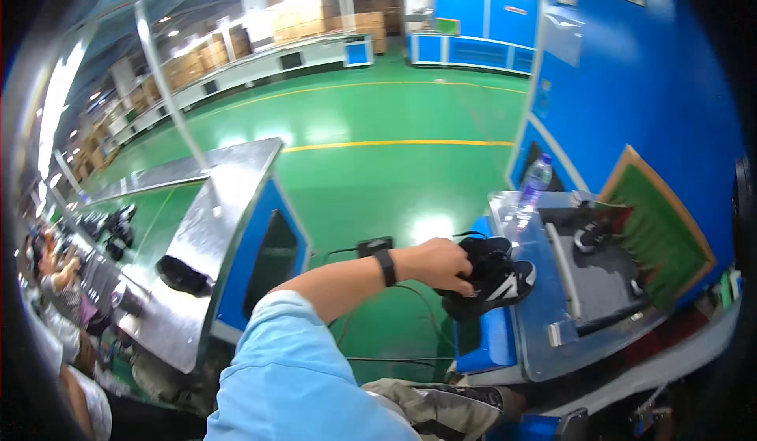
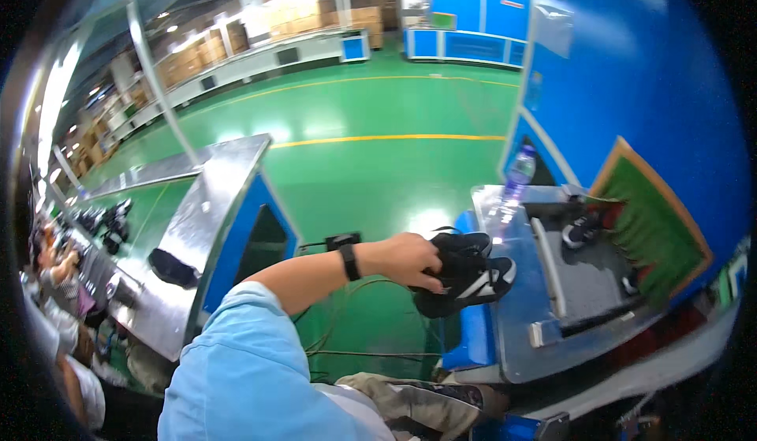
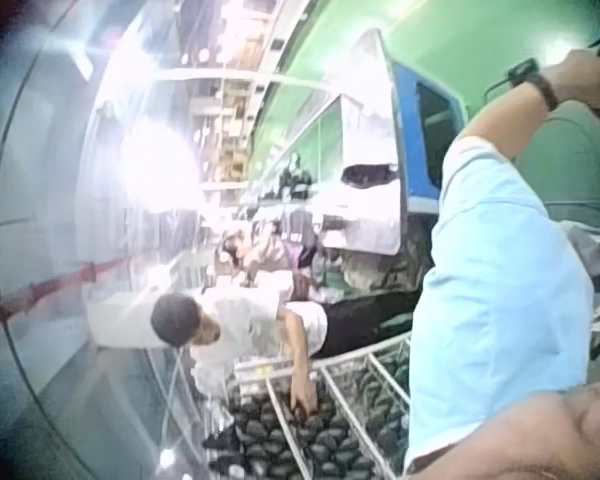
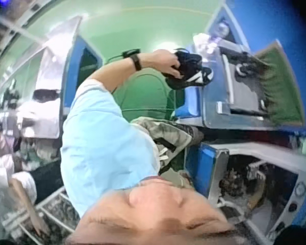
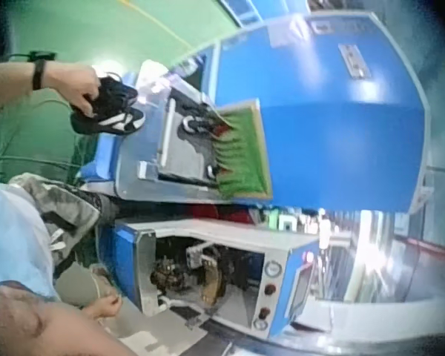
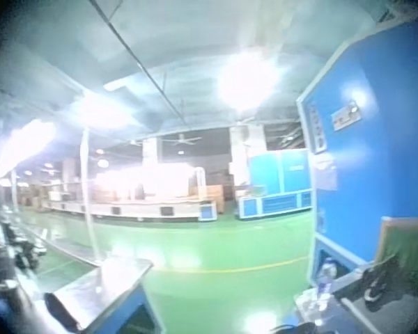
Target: The operator takes shoe lasts from a rack and processes footwear through a lasting machine and a conveyor oven.
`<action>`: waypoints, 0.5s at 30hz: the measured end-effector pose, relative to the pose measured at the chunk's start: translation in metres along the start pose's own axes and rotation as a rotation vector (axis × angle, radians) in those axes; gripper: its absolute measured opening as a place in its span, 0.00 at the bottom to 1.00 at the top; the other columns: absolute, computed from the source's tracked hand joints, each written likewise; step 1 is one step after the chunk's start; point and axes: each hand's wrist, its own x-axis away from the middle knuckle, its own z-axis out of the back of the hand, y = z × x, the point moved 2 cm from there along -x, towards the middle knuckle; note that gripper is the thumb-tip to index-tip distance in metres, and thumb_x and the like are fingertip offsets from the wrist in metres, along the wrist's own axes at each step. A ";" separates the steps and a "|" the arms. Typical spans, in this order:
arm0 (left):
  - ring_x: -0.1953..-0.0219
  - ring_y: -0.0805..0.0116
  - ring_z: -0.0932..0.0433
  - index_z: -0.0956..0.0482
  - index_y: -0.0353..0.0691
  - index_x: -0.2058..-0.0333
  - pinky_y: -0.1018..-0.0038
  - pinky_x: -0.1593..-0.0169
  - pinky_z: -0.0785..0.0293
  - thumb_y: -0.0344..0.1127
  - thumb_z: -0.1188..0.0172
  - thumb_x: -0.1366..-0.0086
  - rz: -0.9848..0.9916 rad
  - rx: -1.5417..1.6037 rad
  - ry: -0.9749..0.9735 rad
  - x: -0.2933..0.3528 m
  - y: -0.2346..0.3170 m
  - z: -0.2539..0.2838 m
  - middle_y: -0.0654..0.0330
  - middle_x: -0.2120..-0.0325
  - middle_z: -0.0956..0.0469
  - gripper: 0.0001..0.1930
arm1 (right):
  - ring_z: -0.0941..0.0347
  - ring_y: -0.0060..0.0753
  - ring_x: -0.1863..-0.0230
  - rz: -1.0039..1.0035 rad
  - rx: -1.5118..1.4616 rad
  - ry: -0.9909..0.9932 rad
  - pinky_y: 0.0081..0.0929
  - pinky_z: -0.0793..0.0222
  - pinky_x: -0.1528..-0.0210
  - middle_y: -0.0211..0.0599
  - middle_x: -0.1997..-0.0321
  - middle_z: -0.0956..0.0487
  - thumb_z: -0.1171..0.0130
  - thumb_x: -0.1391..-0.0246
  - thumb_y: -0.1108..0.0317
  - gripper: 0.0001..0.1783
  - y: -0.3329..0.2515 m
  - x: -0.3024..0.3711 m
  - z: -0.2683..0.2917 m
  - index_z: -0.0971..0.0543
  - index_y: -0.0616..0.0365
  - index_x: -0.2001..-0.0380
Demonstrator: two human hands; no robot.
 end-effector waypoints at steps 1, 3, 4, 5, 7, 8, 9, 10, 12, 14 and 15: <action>0.64 0.49 0.21 0.17 0.39 0.71 0.56 0.61 0.25 0.59 0.38 0.39 0.056 0.002 0.019 0.044 -0.014 0.004 0.52 0.74 0.21 0.24 | 0.25 0.51 0.71 0.037 -0.014 -0.033 0.43 0.27 0.61 0.53 0.69 0.18 0.47 0.42 0.71 0.12 0.003 -0.001 -0.007 0.16 0.66 0.65; 0.64 0.50 0.22 0.17 0.39 0.72 0.56 0.62 0.26 0.57 0.37 0.39 0.086 -0.005 0.087 0.117 -0.032 0.025 0.52 0.75 0.22 0.23 | 0.25 0.53 0.71 0.079 -0.050 -0.031 0.44 0.27 0.61 0.54 0.68 0.19 0.46 0.42 0.70 0.12 -0.021 -0.007 0.005 0.17 0.67 0.66; 0.65 0.49 0.22 0.18 0.38 0.73 0.56 0.62 0.27 0.56 0.36 0.39 0.175 -0.022 0.121 0.158 -0.035 0.040 0.51 0.75 0.22 0.23 | 0.25 0.54 0.70 0.100 -0.074 -0.031 0.44 0.27 0.60 0.55 0.68 0.19 0.46 0.42 0.70 0.12 -0.049 -0.009 0.012 0.17 0.67 0.66; 0.65 0.49 0.22 0.18 0.37 0.73 0.56 0.62 0.27 0.54 0.36 0.39 0.281 -0.056 0.162 0.211 -0.027 0.063 0.51 0.75 0.22 0.22 | 0.25 0.54 0.70 0.127 -0.120 -0.042 0.45 0.27 0.60 0.55 0.68 0.19 0.45 0.42 0.70 0.12 -0.133 -0.004 0.031 0.17 0.67 0.66; 0.67 0.48 0.22 0.18 0.37 0.75 0.56 0.63 0.27 0.54 0.36 0.40 0.564 -0.198 0.190 0.315 -0.035 0.096 0.50 0.76 0.22 0.22 | 0.25 0.56 0.69 0.216 -0.150 -0.046 0.46 0.27 0.59 0.56 0.68 0.19 0.45 0.42 0.69 0.12 -0.223 -0.021 0.054 0.17 0.68 0.67; 0.68 0.47 0.22 0.18 0.37 0.75 0.56 0.63 0.26 0.54 0.35 0.41 0.722 -0.250 0.207 0.355 -0.044 0.108 0.49 0.76 0.22 0.22 | 0.25 0.56 0.68 0.229 -0.122 -0.056 0.46 0.27 0.59 0.56 0.67 0.19 0.45 0.42 0.69 0.12 -0.252 -0.029 0.066 0.17 0.68 0.67; 0.69 0.46 0.22 0.18 0.38 0.75 0.56 0.63 0.26 0.54 0.34 0.43 0.869 -0.308 0.220 0.389 -0.054 0.122 0.49 0.77 0.22 0.22 | 0.25 0.56 0.68 0.235 -0.116 -0.064 0.46 0.27 0.59 0.56 0.67 0.19 0.45 0.42 0.69 0.12 -0.270 -0.031 0.070 0.17 0.68 0.67; 0.67 0.46 0.20 0.16 0.41 0.72 0.56 0.61 0.25 0.55 0.36 0.43 1.021 -0.391 0.220 0.423 -0.066 0.138 0.49 0.75 0.20 0.21 | 0.25 0.56 0.68 0.241 -0.106 -0.070 0.46 0.27 0.58 0.56 0.67 0.19 0.45 0.42 0.68 0.12 -0.280 -0.033 0.074 0.17 0.68 0.67; 0.65 0.47 0.18 0.14 0.43 0.70 0.56 0.58 0.22 0.53 0.37 0.45 1.231 -0.567 0.303 0.488 -0.087 0.171 0.49 0.71 0.17 0.18 | 0.25 0.57 0.67 0.233 -0.089 -0.082 0.46 0.27 0.58 0.57 0.66 0.19 0.45 0.42 0.68 0.13 -0.300 -0.034 0.087 0.17 0.68 0.66; 0.61 0.49 0.17 0.16 0.38 0.71 0.56 0.56 0.21 0.45 0.42 0.41 1.585 -0.997 0.562 0.569 -0.113 0.195 0.45 0.65 0.17 0.15 | 0.25 0.57 0.66 0.233 -0.075 -0.122 0.46 0.27 0.58 0.57 0.65 0.19 0.44 0.42 0.68 0.13 -0.310 -0.038 0.089 0.17 0.68 0.66; 0.58 0.49 0.18 0.16 0.37 0.67 0.56 0.54 0.22 0.43 0.45 0.39 1.749 -1.123 0.827 0.582 -0.124 0.203 0.44 0.63 0.18 0.15 | 0.25 0.57 0.66 0.212 -0.068 -0.126 0.46 0.27 0.57 0.57 0.65 0.19 0.44 0.41 0.67 0.13 -0.309 -0.037 0.089 0.17 0.68 0.65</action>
